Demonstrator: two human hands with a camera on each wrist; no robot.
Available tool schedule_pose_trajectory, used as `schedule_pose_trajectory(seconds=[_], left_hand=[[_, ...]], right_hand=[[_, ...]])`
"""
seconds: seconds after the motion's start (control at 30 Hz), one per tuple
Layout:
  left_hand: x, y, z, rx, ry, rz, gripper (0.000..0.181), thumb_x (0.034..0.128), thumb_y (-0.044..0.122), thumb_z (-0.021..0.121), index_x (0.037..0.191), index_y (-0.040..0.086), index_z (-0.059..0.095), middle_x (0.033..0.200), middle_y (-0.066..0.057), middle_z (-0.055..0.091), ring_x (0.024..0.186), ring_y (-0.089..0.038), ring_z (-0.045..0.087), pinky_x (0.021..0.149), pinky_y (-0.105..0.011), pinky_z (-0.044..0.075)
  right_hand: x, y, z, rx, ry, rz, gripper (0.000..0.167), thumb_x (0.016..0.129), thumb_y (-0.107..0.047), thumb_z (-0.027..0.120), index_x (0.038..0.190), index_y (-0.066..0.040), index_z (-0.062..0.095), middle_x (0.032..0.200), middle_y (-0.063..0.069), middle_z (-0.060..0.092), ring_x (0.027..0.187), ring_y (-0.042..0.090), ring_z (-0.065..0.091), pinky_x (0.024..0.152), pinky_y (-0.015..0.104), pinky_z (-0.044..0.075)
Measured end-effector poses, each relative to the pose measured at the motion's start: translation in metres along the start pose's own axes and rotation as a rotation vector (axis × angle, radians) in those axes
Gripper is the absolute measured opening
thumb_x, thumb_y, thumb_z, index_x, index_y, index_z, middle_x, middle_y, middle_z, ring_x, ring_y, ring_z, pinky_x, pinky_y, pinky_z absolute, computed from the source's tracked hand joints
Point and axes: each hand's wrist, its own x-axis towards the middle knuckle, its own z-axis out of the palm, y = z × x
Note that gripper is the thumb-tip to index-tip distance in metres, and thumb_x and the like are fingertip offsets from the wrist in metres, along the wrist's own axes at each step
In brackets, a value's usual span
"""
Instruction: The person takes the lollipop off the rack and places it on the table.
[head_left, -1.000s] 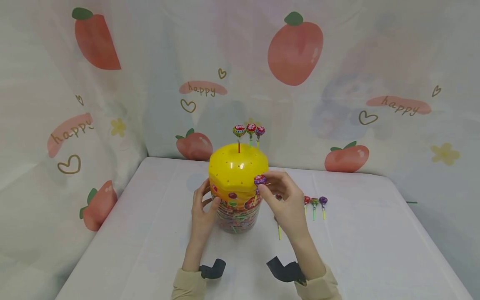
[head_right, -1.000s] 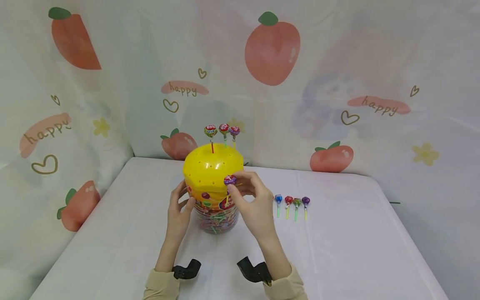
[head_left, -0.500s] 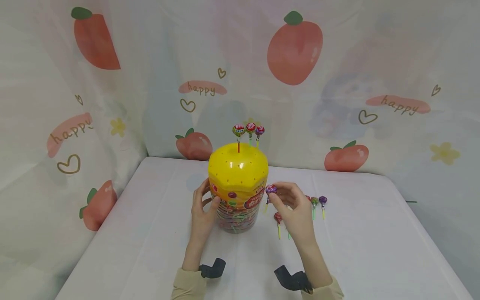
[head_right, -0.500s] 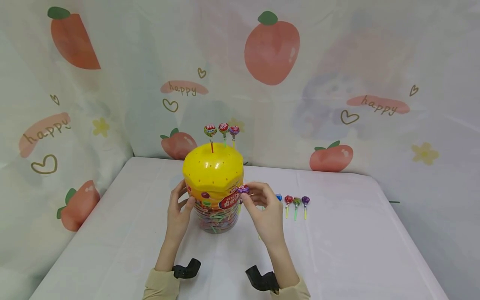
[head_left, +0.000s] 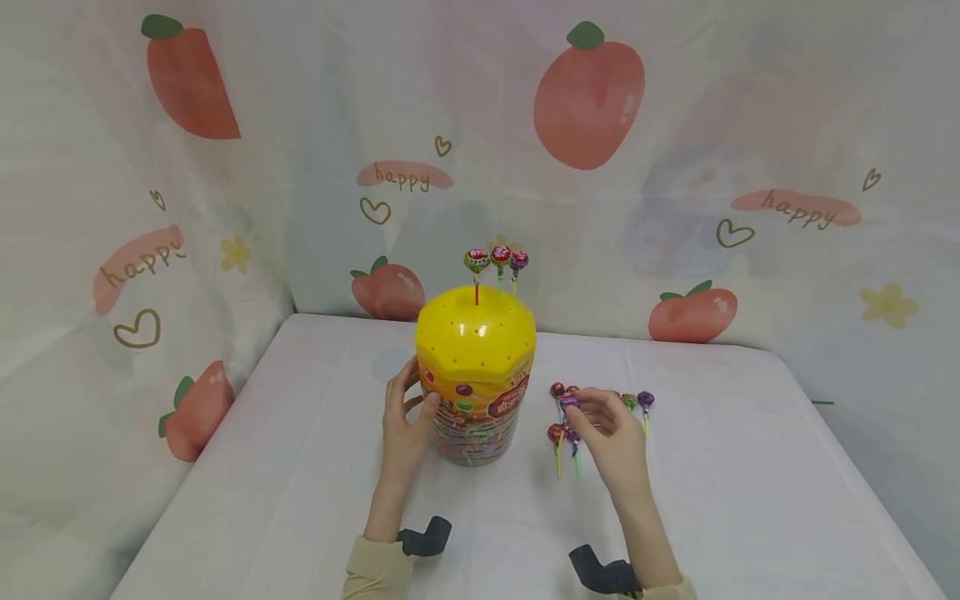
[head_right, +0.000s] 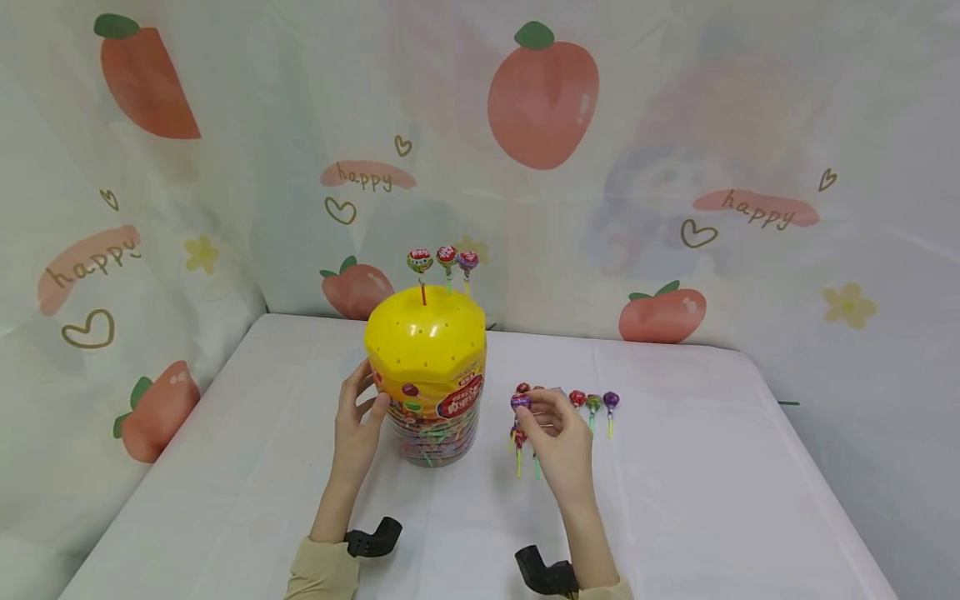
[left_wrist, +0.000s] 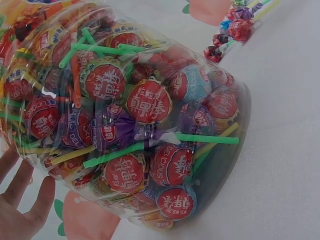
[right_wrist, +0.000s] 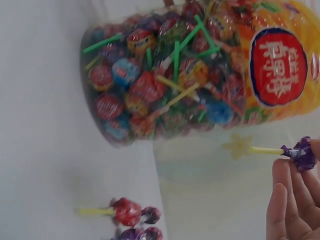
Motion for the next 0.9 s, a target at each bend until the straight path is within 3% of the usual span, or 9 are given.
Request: schedule_pose_trajectory(seconds=[0.27, 0.53, 0.9], left_hand=[[-0.001, -0.001, 0.0, 0.003, 0.005, 0.02, 0.057, 0.0922, 0.002, 0.056, 0.146, 0.005, 0.036, 0.14, -0.022, 0.041, 0.13, -0.037, 0.04, 0.104, -0.062, 0.039], [0.0, -0.002, 0.001, 0.002, 0.004, 0.027, 0.057, 0.0923, 0.002, 0.056, 0.146, 0.005, 0.036, 0.14, -0.022, 0.041, 0.129, -0.036, 0.04, 0.103, -0.062, 0.039], [0.0, -0.002, 0.001, -0.006, 0.006, 0.015, 0.057, 0.0927, 0.003, 0.056, 0.146, 0.006, 0.036, 0.14, -0.021, 0.041, 0.129, -0.03, 0.04, 0.104, -0.062, 0.038]], right_hand=[[0.004, 0.021, -0.011, -0.073, 0.007, 0.093, 0.029, 0.09, -0.022, 0.067, 0.114, -0.006, 0.064, 0.102, 0.014, 0.07, 0.076, -0.007, 0.061, 0.069, 0.013, 0.05], [0.013, 0.039, -0.022, -0.1, -0.011, 0.195, 0.031, 0.091, -0.02, 0.065, 0.118, -0.003, 0.062, 0.098, 0.009, 0.068, 0.072, -0.006, 0.06, 0.068, 0.013, 0.051], [0.025, 0.061, -0.029, -0.321, -0.078, 0.275, 0.035, 0.089, -0.024, 0.066, 0.113, 0.002, 0.062, 0.092, 0.014, 0.067, 0.069, 0.006, 0.062, 0.06, 0.019, 0.047]])
